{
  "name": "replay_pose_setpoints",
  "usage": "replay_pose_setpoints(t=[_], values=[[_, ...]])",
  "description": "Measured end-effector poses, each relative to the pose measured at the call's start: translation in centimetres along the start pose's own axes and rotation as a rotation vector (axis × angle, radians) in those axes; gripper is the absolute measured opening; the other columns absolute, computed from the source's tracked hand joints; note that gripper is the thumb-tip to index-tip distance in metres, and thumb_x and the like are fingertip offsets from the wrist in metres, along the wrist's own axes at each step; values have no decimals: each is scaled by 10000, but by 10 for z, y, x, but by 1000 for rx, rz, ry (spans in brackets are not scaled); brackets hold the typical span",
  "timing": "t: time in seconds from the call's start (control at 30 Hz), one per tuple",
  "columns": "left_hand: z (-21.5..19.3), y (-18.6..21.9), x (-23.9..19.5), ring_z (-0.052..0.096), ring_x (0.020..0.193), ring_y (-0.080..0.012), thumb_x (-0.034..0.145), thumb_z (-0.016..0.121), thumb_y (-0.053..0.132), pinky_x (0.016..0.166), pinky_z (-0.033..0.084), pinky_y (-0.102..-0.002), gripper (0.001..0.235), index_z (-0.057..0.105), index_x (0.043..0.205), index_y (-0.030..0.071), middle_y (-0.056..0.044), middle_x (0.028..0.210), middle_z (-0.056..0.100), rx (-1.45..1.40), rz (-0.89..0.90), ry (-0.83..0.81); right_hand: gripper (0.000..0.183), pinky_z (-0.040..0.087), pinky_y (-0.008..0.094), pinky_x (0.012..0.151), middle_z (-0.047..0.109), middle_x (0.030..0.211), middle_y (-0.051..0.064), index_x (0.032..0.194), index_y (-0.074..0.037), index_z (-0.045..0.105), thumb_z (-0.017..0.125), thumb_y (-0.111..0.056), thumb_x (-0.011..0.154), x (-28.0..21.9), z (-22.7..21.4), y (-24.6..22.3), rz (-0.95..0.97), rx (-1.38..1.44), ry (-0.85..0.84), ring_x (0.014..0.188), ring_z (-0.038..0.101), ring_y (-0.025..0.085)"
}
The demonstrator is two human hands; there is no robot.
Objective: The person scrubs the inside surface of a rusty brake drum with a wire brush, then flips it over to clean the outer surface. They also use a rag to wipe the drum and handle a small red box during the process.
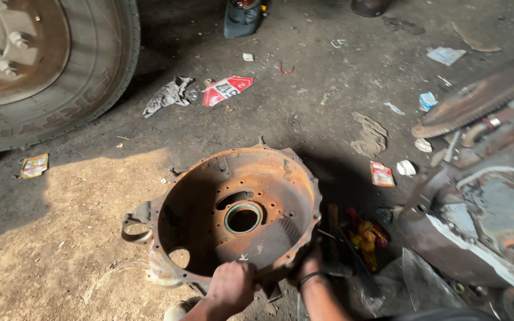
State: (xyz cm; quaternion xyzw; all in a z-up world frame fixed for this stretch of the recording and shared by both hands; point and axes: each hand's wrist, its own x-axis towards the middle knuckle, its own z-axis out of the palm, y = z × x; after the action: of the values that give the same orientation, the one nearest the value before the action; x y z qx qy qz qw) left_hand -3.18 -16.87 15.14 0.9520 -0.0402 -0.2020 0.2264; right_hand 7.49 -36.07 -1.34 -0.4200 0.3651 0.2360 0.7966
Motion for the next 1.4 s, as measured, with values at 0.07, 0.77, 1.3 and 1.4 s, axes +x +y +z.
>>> replay_pose_setpoints(t=[0.07, 0.77, 1.3, 1.4], values=[[-31, 14, 7, 700, 861, -384, 859, 735, 295, 818, 550, -479, 243, 713, 887, 54, -197, 840, 705, -6, -46, 31, 816, 365, 542, 1144, 549, 1497, 149, 1461, -74, 516, 320, -693, 968, -43, 32, -31, 9, 275, -114, 1345, 515, 356], [-247, -85, 121, 615, 741, -200, 786, 839, 249, 666, 519, -426, 377, 733, 960, -68, -113, 849, 736, -1211, -395, 585, 820, 297, 385, 1165, 592, 1513, 75, 1433, -35, 592, 692, -584, 832, -89, 357, -194, -503, -824, -520, 1413, 474, 208], [-217, 16, 203, 685, 780, -259, 788, 748, 101, 678, 541, -446, 279, 724, 974, -106, -166, 874, 749, -1532, -449, 737, 847, 283, 566, 1194, 347, 1581, 293, 1532, -33, 397, 730, -59, 753, -150, 214, -118, -1691, -1494, 171, 1487, 325, 484], [-206, 22, 197, 675, 785, -249, 761, 807, 100, 676, 535, -428, 301, 725, 948, -121, -183, 889, 759, -1431, -422, 829, 865, 310, 526, 1214, 349, 1604, 276, 1546, -67, 420, 693, 8, 728, -143, 202, -132, -1711, -1507, 41, 1498, 337, 468]])
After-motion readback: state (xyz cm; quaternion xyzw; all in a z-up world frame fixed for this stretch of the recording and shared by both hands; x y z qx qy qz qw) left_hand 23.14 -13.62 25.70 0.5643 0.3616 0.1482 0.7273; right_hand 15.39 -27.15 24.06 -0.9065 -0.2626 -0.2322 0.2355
